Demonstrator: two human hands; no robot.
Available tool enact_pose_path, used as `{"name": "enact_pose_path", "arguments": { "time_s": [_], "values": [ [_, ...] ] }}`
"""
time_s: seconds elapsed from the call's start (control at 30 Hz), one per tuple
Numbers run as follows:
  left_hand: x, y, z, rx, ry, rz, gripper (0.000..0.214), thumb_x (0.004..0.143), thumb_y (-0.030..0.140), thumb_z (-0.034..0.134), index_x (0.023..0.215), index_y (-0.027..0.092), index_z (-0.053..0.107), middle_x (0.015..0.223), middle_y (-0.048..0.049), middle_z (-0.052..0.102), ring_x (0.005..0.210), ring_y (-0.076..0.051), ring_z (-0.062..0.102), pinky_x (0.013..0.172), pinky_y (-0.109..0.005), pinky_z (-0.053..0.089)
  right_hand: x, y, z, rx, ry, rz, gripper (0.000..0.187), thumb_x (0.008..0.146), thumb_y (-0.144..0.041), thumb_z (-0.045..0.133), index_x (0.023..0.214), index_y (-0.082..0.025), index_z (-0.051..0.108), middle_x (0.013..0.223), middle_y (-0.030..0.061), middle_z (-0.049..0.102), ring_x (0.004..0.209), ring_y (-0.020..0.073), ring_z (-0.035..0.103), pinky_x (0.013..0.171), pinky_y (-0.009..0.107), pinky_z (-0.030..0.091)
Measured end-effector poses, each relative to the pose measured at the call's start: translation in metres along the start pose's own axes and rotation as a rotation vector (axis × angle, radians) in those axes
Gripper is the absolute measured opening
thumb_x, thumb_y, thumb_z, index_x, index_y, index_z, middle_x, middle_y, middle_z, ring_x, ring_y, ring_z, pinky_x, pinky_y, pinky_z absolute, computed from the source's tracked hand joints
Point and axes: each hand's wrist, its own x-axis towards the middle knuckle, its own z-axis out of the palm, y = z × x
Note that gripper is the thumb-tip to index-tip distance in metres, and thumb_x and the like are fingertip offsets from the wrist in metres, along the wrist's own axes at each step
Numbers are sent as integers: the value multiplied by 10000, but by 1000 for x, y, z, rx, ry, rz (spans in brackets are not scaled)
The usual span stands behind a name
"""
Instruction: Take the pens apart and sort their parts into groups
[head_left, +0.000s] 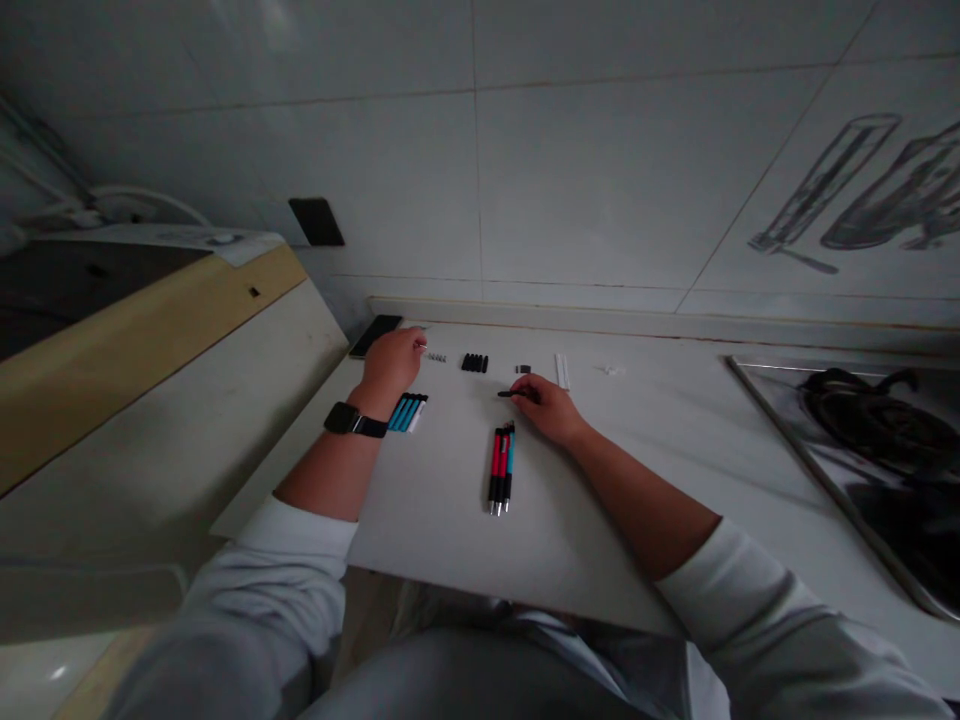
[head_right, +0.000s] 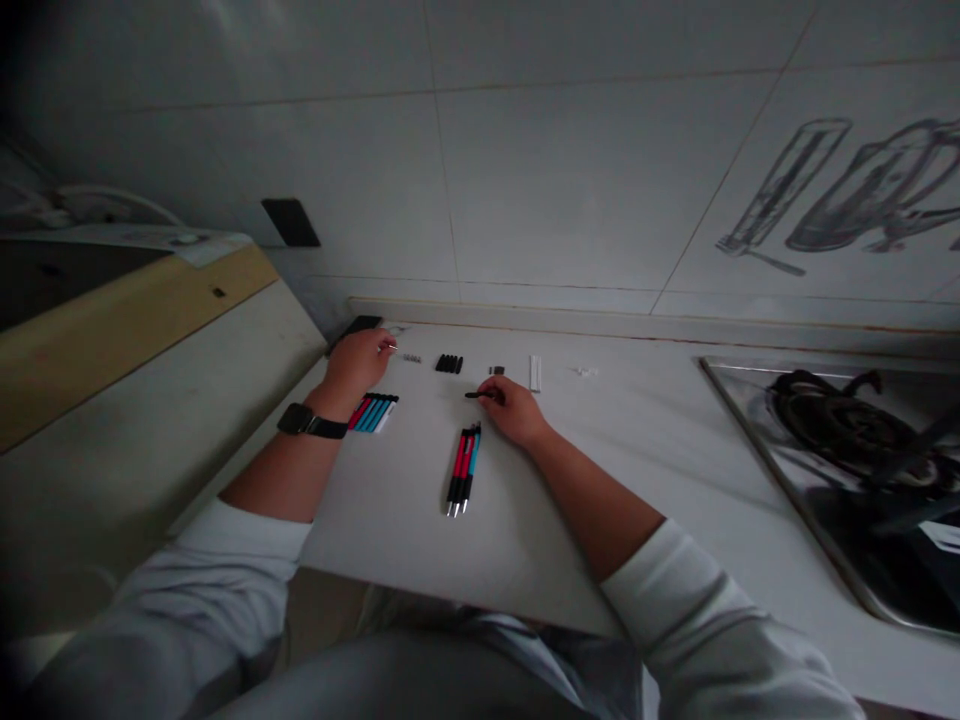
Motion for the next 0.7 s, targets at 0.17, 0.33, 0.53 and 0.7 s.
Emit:
{"name": "enact_pose_path", "arguments": {
  "time_s": [0.17, 0.33, 0.53, 0.7],
  "values": [
    [16, -14, 18, 146, -154, 73, 307, 937, 204, 507, 1083, 198, 776, 1145, -136, 736, 1054, -293, 659, 882, -375, 478, 0, 1, -1, -10, -15, 7, 208, 833, -344, 610, 993, -220, 659, 757, -15, 601, 687, 154, 522, 674, 289, 403],
    [22, -14, 32, 228, -257, 93, 300, 906, 204, 534, 1043, 200, 801, 1123, -143, 740, 1050, -306, 659, 888, -376, 481, 0, 1, -1, -51, -5, 4, 200, 829, -313, 611, 995, -217, 670, 751, -13, 602, 676, 153, 507, 656, 285, 384],
    [28, -15, 33, 222, -258, 85, 286, 879, 226, 567, 1036, 194, 804, 1126, -160, 740, 1046, -322, 660, 880, -391, 485, 1, 4, 0, -37, -12, -4, 185, 829, -290, 613, 987, -216, 674, 774, -4, 625, 685, 153, 518, 671, 287, 396],
    [28, -18, 36, 250, -249, 77, 314, 885, 242, 547, 1083, 204, 788, 1121, -147, 743, 1037, -298, 664, 857, -369, 491, 2, 5, 0, -38, -9, -5, 171, 825, -272, 617, 978, -220, 674, 783, 0, 636, 696, 156, 531, 680, 288, 406]
  ]
}}
